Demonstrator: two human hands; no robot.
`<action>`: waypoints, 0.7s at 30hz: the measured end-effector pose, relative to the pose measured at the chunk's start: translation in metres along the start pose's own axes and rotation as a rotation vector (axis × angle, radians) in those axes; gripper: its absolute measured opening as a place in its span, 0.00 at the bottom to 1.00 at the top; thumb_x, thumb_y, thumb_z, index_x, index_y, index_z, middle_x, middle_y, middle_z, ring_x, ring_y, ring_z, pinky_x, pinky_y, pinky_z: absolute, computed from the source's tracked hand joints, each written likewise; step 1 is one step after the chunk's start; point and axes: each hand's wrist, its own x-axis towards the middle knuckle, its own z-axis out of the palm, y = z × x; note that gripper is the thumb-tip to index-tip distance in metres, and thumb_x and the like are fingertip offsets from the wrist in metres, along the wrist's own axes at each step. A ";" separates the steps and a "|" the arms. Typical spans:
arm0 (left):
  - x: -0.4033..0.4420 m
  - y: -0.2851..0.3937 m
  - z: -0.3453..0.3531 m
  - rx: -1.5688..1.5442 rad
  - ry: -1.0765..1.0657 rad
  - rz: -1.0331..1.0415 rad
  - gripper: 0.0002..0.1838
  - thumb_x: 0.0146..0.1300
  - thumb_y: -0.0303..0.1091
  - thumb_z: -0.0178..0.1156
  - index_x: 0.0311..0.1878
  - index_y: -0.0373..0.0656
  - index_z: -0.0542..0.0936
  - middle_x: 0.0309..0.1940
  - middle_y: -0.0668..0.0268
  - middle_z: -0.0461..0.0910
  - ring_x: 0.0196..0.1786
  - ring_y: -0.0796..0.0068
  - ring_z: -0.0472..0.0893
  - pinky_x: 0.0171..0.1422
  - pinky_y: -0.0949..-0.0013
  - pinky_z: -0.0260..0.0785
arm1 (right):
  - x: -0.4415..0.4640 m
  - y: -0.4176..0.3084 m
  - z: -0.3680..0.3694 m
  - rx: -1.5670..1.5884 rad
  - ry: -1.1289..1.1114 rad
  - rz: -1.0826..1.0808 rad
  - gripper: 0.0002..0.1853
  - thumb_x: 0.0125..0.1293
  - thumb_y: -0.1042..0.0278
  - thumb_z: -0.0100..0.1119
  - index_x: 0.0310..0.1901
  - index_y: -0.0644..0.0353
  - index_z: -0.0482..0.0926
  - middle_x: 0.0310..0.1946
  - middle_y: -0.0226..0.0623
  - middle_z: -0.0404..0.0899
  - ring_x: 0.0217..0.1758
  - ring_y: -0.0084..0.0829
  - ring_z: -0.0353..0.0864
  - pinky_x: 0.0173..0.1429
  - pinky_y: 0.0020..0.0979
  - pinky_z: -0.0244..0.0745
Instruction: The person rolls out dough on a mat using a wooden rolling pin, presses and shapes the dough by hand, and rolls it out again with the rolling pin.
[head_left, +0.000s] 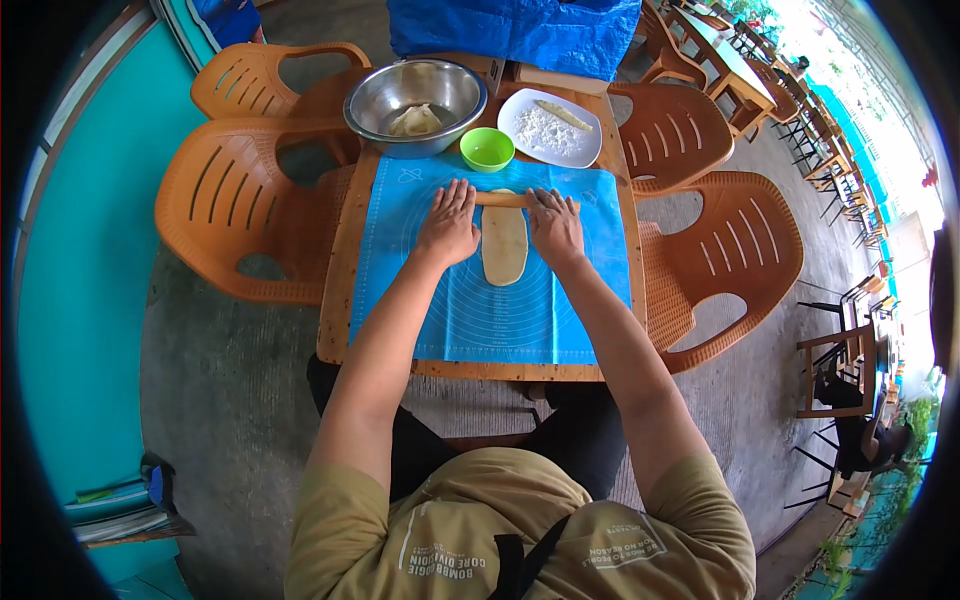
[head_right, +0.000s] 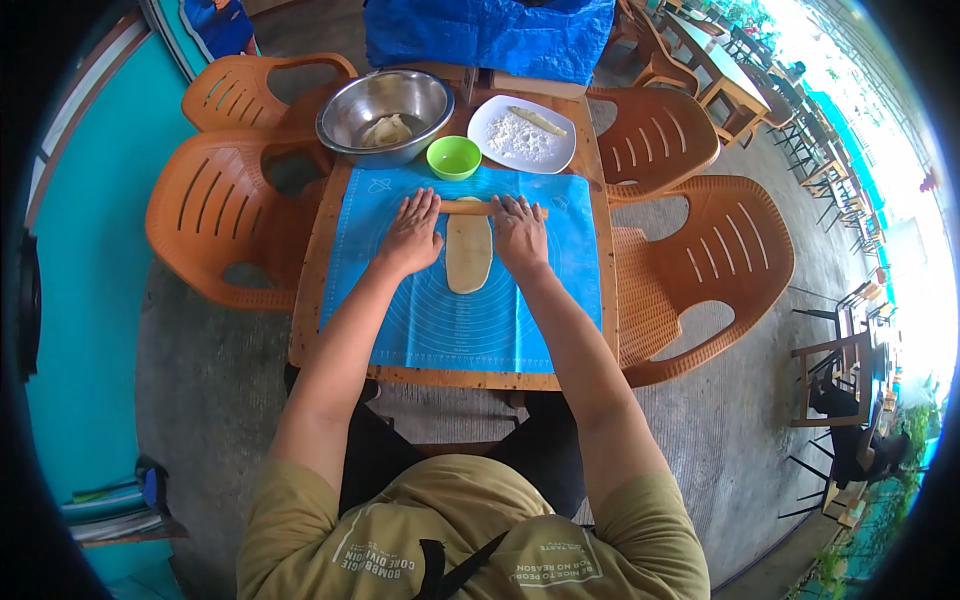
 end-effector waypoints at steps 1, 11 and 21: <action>-0.002 0.000 -0.001 0.002 -0.007 0.005 0.42 0.74 0.38 0.55 0.85 0.29 0.55 0.88 0.46 0.51 0.91 0.52 0.48 0.95 0.48 0.36 | -0.001 -0.001 -0.001 0.009 -0.011 0.004 0.22 0.80 0.63 0.53 0.71 0.51 0.81 0.72 0.42 0.80 0.80 0.52 0.72 0.86 0.58 0.61; -0.002 0.004 -0.007 0.009 -0.044 -0.011 0.41 0.75 0.39 0.56 0.85 0.30 0.56 0.89 0.47 0.50 0.91 0.52 0.47 0.94 0.49 0.36 | 0.033 -0.020 -0.012 0.191 -0.063 -0.268 0.27 0.68 0.79 0.52 0.68 0.58 0.83 0.62 0.41 0.85 0.67 0.44 0.81 0.74 0.52 0.70; -0.022 0.004 -0.003 -0.035 0.030 0.020 0.37 0.76 0.38 0.57 0.84 0.33 0.62 0.88 0.50 0.56 0.90 0.53 0.51 0.94 0.46 0.39 | 0.026 -0.017 0.001 0.152 -0.131 -0.243 0.29 0.71 0.76 0.49 0.73 0.58 0.79 0.66 0.44 0.85 0.71 0.41 0.80 0.73 0.49 0.68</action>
